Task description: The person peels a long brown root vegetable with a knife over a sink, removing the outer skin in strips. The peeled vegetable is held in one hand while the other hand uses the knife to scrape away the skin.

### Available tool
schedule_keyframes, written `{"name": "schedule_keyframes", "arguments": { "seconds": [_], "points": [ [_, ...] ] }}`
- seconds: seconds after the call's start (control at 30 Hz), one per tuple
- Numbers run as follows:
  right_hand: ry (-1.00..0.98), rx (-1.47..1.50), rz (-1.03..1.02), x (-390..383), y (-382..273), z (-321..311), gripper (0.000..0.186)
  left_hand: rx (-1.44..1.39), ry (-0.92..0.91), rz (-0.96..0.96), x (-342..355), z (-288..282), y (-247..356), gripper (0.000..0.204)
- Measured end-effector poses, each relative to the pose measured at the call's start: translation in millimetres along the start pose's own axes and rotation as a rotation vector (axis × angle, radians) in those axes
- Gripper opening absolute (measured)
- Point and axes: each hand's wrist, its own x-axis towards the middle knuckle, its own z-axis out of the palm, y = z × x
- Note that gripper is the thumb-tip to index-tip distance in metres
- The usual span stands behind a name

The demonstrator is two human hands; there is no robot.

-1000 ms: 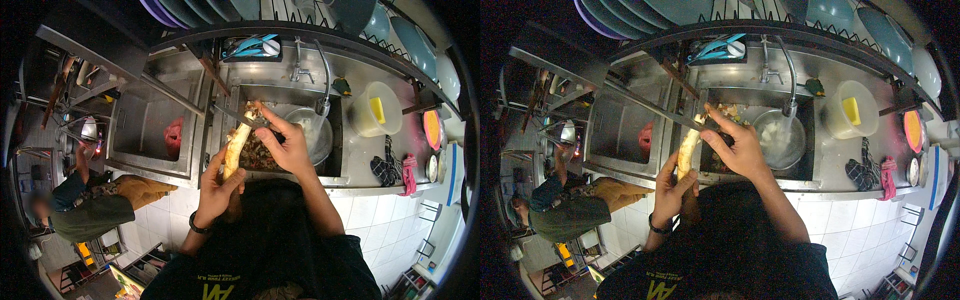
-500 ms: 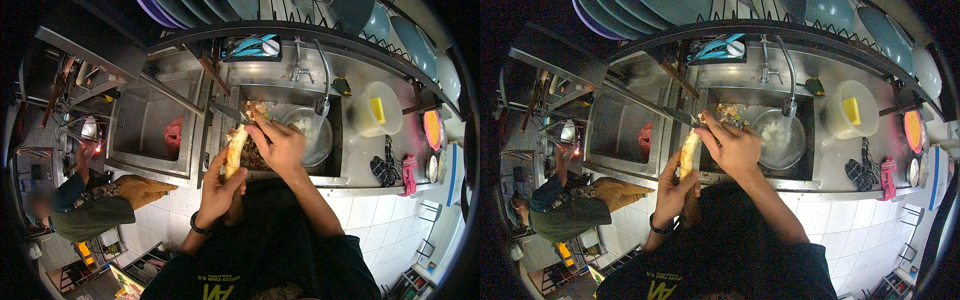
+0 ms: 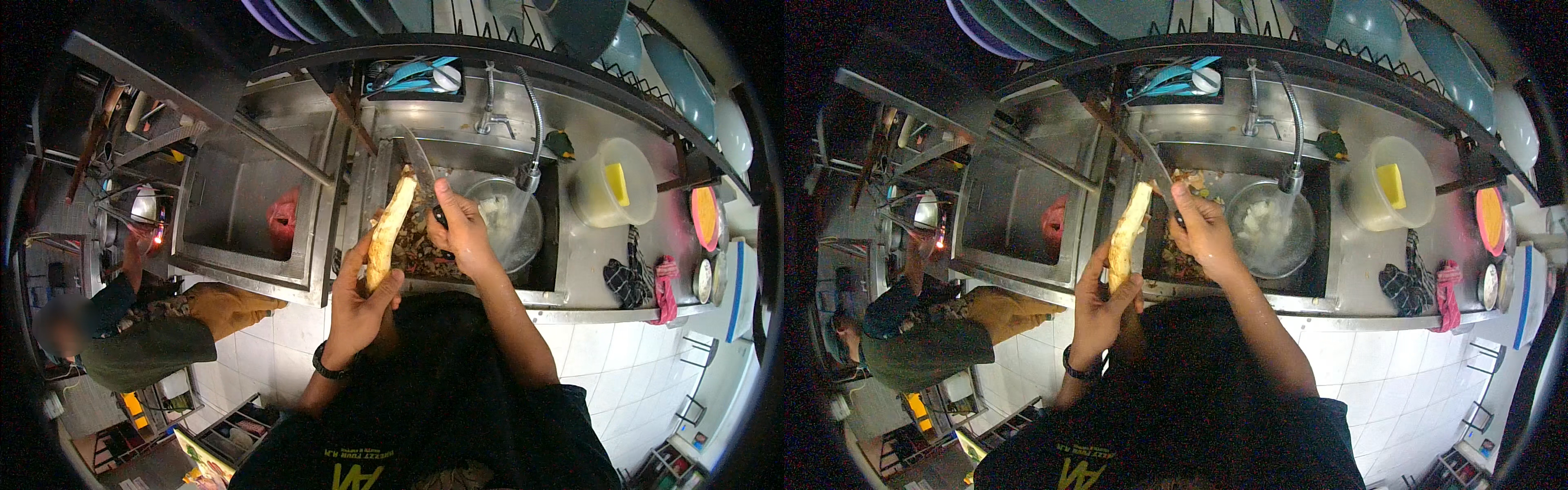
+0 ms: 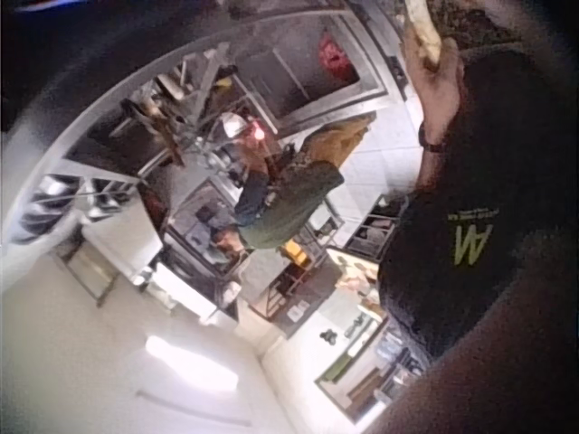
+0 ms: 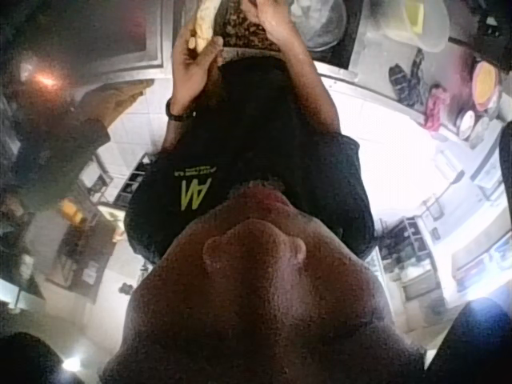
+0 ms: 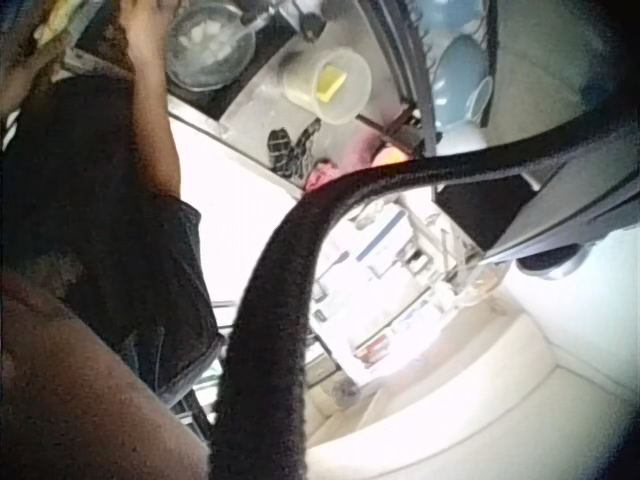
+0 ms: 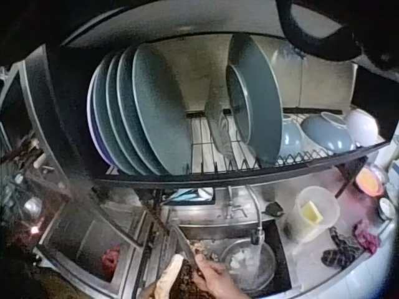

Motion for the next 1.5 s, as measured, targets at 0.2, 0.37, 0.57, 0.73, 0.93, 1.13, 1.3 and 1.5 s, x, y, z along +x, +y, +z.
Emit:
{"name": "schedule_keyframes", "arguments": {
  "seconds": [0.2,0.37,0.57,0.73,0.93,1.13,1.3,1.5],
  "points": [
    [0.101,-0.390,0.263,11,26,-31,0.071,0.569,0.179,0.421,6,-8,12,0.059],
    [0.077,-0.557,0.140,8,29,-20,0.062,0.619,0.262,0.439,5,-13,11,0.058],
    [0.014,-0.598,-0.178,10,25,-20,0.047,0.662,0.250,0.449,6,-15,11,0.060],
    [0.029,-0.442,-0.090,2,13,-25,0.042,0.667,0.094,0.360,23,-16,-5,0.058],
    [0.283,-0.656,-0.053,-23,48,-140,0.036,0.779,-0.448,0.056,127,38,-109,0.061],
    [0.516,-0.439,-0.025,-92,58,-185,0.026,1.091,-0.878,0.004,206,175,-261,0.048],
    [0.675,-0.372,0.015,-140,60,-193,0.027,1.328,-1.106,0.312,239,234,-408,0.058],
    [0.850,-0.211,0.193,-185,49,-184,0.032,1.319,-0.858,0.156,225,219,-467,0.069]
  ]
}}
